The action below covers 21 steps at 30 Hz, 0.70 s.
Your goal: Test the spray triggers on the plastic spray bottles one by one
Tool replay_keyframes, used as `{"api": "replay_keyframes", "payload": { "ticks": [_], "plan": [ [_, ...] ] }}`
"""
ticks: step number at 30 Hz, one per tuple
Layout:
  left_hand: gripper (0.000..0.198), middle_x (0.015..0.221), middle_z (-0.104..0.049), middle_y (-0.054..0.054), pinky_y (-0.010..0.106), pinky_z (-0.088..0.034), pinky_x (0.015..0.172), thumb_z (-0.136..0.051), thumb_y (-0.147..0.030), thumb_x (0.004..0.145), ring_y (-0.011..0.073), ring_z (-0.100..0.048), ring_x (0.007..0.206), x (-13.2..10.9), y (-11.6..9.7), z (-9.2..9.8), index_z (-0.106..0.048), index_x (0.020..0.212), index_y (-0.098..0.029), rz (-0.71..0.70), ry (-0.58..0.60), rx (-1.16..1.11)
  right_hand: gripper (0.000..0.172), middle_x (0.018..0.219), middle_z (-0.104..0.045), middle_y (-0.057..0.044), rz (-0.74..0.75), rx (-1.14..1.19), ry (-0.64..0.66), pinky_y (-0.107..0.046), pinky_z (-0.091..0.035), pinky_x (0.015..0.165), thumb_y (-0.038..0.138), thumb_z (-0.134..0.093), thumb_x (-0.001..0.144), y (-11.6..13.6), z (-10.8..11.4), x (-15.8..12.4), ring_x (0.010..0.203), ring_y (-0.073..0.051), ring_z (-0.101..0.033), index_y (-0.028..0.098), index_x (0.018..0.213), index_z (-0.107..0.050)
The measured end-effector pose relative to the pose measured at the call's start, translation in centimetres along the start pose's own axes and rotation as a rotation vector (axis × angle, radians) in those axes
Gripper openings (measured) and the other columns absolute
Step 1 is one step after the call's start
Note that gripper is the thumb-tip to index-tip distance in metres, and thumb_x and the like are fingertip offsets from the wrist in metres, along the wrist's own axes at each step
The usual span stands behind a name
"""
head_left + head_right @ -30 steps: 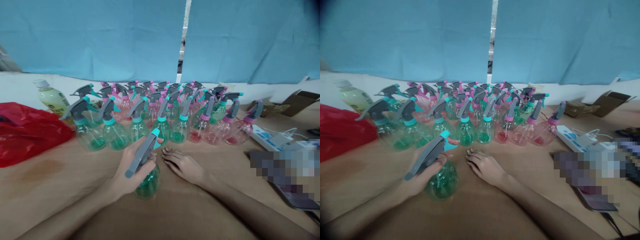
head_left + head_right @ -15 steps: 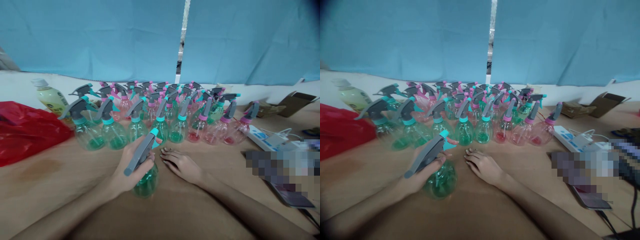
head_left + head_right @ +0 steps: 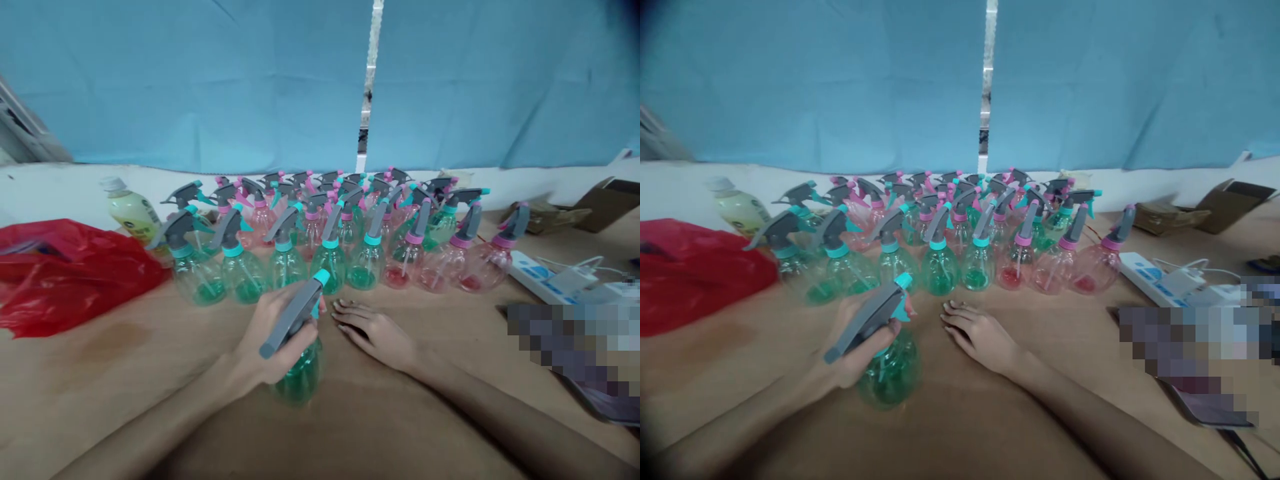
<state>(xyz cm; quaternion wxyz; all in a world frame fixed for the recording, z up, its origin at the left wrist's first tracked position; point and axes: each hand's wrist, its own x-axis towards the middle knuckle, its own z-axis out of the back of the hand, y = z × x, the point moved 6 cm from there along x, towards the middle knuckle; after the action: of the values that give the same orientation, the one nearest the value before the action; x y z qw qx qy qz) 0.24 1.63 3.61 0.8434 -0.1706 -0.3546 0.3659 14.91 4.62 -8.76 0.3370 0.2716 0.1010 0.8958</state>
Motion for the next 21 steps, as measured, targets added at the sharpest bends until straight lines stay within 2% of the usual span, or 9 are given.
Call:
{"api": "replay_keyframes", "payload": {
  "ticks": [4, 7, 13, 21],
  "plan": [
    [0.024, 0.073, -0.058, 0.000, 0.029, -0.047, 0.061, -0.046, -0.018, 0.075, 0.0143, -0.059, 0.063, -0.45, 0.57, -0.07, -0.055, 0.097, -0.021, 0.052, -0.078, -0.069, 0.035, 0.127, -0.057, -0.005, 0.009, 0.004, -0.007, -0.040, -0.037, 0.106, 0.025, -0.040, 0.093, 0.10, 0.09, 0.01, 0.124, -0.018, -0.046, 0.020, 0.124, -0.053],
    [0.028, 0.072, -0.059, 0.000, 0.028, -0.047, 0.060, -0.047, -0.018, 0.076, 0.0138, -0.059, 0.061, -0.52, 0.58, -0.30, -0.056, 0.102, -0.020, 0.089, -0.091, -0.092, 0.035, 0.127, -0.057, -0.005, 0.010, 0.008, -0.008, -0.041, -0.037, 0.106, 0.025, -0.040, 0.092, 0.05, 0.11, -0.03, 0.124, -0.018, -0.046, 0.021, 0.125, -0.053],
    [0.030, 0.067, -0.056, -0.002, 0.027, -0.047, 0.058, -0.048, -0.019, 0.076, 0.0116, -0.053, 0.054, -0.40, 0.47, -0.39, -0.056, 0.105, -0.020, 0.115, -0.087, -0.114, 0.035, 0.129, -0.055, -0.006, -0.003, 0.004, 0.011, -0.039, -0.035, 0.107, 0.025, -0.039, 0.093, 0.02, 0.07, -0.05, 0.125, -0.017, -0.044, 0.018, 0.124, -0.053],
    [0.028, 0.069, -0.057, -0.001, 0.027, -0.044, 0.056, -0.048, -0.021, 0.078, 0.0147, -0.057, 0.060, -0.54, 0.88, -0.60, -0.055, 0.105, -0.021, 0.127, -0.084, -0.119, 0.035, 0.129, -0.055, -0.005, -0.009, 0.008, 0.010, -0.040, -0.036, 0.107, 0.026, -0.038, 0.093, -0.08, 0.07, -0.09, 0.125, -0.018, -0.044, 0.019, 0.124, -0.053]
  ]
}}
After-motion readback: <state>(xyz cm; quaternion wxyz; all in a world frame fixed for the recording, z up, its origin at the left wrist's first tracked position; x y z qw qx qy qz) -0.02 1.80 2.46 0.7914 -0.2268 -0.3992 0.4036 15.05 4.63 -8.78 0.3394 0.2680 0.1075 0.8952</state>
